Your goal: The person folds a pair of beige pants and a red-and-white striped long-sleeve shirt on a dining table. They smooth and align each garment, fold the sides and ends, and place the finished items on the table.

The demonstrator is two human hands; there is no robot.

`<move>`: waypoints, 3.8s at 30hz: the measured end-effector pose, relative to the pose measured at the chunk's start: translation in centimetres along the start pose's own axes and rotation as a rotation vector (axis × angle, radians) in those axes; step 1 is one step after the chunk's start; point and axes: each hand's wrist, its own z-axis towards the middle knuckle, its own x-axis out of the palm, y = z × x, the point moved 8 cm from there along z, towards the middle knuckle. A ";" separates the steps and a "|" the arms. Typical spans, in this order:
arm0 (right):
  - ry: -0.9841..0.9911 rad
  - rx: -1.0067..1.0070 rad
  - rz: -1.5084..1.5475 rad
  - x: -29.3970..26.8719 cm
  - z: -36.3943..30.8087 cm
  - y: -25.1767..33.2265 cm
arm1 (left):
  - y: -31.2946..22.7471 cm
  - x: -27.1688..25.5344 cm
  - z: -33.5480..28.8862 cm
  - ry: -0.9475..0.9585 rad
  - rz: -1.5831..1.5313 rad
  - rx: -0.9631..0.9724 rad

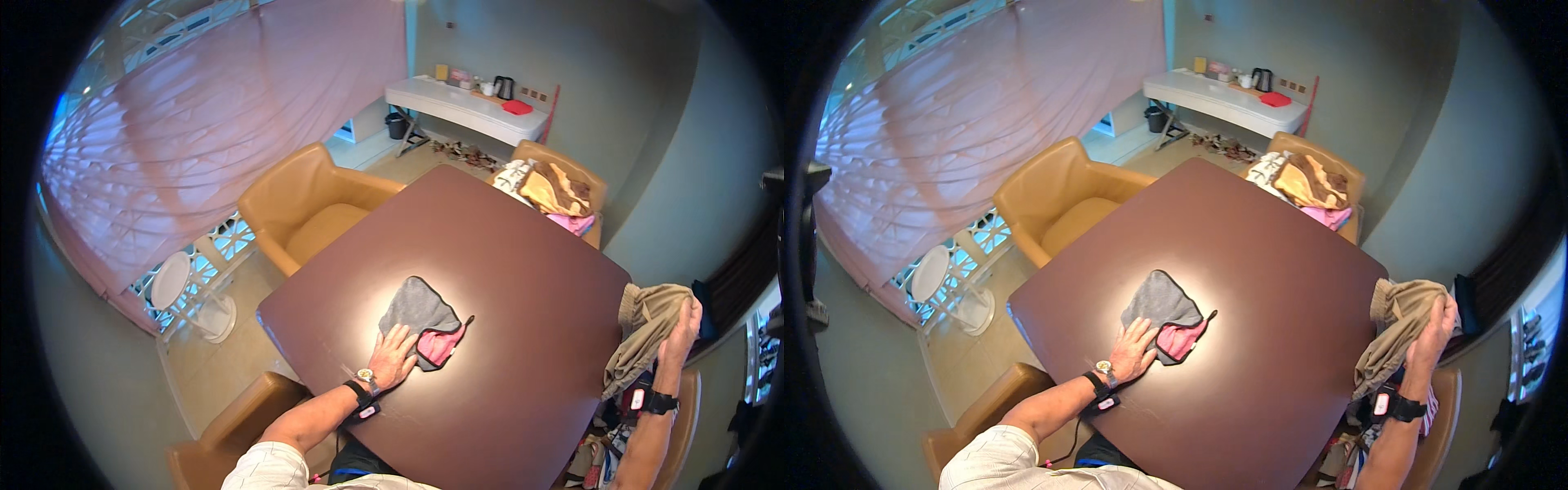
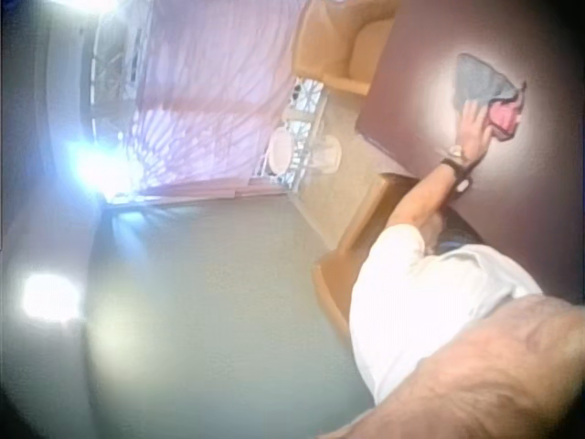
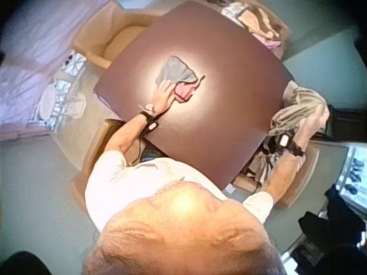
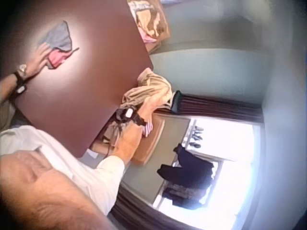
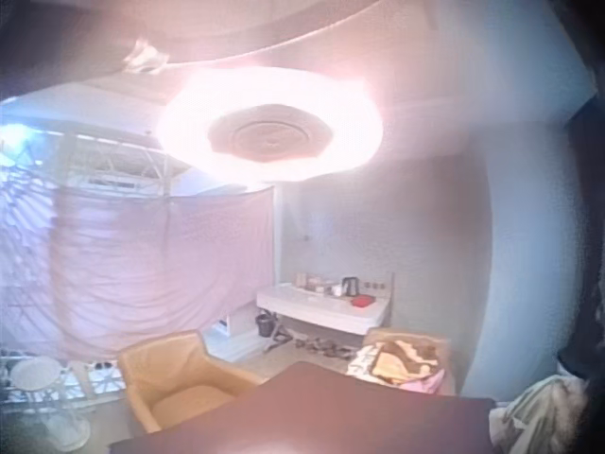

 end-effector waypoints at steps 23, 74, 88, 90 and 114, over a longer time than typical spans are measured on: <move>0.280 -0.052 0.402 13.1 -10.4 15.2 | -14.4 0.8 0.4 -0.124 -0.334 0.497; 0.576 0.152 -1.315 2.0 -34.1 -15.2 | 1.7 -5.7 -5.0 0.023 -1.326 -0.581; 0.690 -0.007 -1.211 14.9 -10.3 -31.6 | 5.4 0.0 1.9 -0.021 -1.368 -0.707; 0.715 0.021 -1.231 16.5 -9.1 -32.6 | 7.2 -0.5 2.8 -0.083 -1.380 -0.674; 0.722 0.094 -1.284 13.0 -15.8 -27.5 | 1.7 -1.1 -7.1 -0.115 -1.149 -0.643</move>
